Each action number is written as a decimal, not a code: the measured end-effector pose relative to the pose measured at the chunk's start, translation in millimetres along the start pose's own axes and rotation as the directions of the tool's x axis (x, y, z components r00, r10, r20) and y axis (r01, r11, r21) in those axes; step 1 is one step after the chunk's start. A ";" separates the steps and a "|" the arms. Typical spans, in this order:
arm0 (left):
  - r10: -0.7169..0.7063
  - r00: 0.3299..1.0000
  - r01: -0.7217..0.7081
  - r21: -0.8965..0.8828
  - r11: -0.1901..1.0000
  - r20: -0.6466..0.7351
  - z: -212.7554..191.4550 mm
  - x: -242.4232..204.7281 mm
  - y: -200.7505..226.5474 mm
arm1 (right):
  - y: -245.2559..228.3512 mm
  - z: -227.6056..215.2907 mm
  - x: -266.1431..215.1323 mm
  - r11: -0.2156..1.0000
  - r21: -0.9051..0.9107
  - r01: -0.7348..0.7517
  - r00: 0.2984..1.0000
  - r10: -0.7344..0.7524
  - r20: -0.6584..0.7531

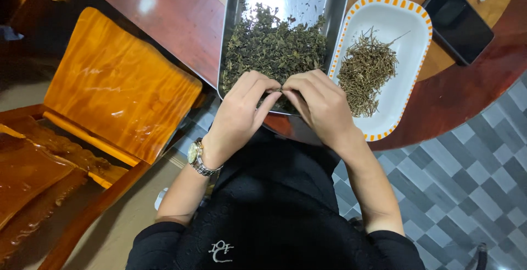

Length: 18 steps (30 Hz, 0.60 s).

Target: Sorting dried tea leaves by hand to remove stems and impurities

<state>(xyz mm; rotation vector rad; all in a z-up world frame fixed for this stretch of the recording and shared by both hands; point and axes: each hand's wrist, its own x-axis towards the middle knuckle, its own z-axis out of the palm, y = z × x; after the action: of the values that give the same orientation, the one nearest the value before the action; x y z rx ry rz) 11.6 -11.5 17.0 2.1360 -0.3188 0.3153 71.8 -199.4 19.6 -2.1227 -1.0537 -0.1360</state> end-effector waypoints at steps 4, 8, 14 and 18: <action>-0.001 1.000 0.000 -0.027 1.000 -0.012 1.6 -0.4 0.8 | 3.6 0.7 -4.6 0.999 0.050 -0.002 0.999 0.004 -0.037; -0.008 1.000 0.008 -0.009 1.000 -0.008 1.0 -1.6 -0.2 | 5.4 0.4 -4.6 0.996 0.085 -0.011 0.998 0.016 -0.061; -0.022 0.999 0.022 -0.025 0.999 -0.029 1.3 -4.1 -0.4 | 4.8 1.3 -2.5 0.995 0.099 0.010 0.996 -0.001 -0.088; -0.038 0.999 0.035 -0.076 0.996 -0.038 3.7 -3.9 2.4 | 3.3 1.9 -2.2 0.992 0.123 0.009 0.996 0.002 -0.089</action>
<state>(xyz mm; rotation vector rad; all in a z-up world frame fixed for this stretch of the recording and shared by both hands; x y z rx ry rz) 7.5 -15.4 15.5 2.0565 -0.2644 0.3188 72.3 -200.8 15.4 -1.9852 -0.9885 -0.1620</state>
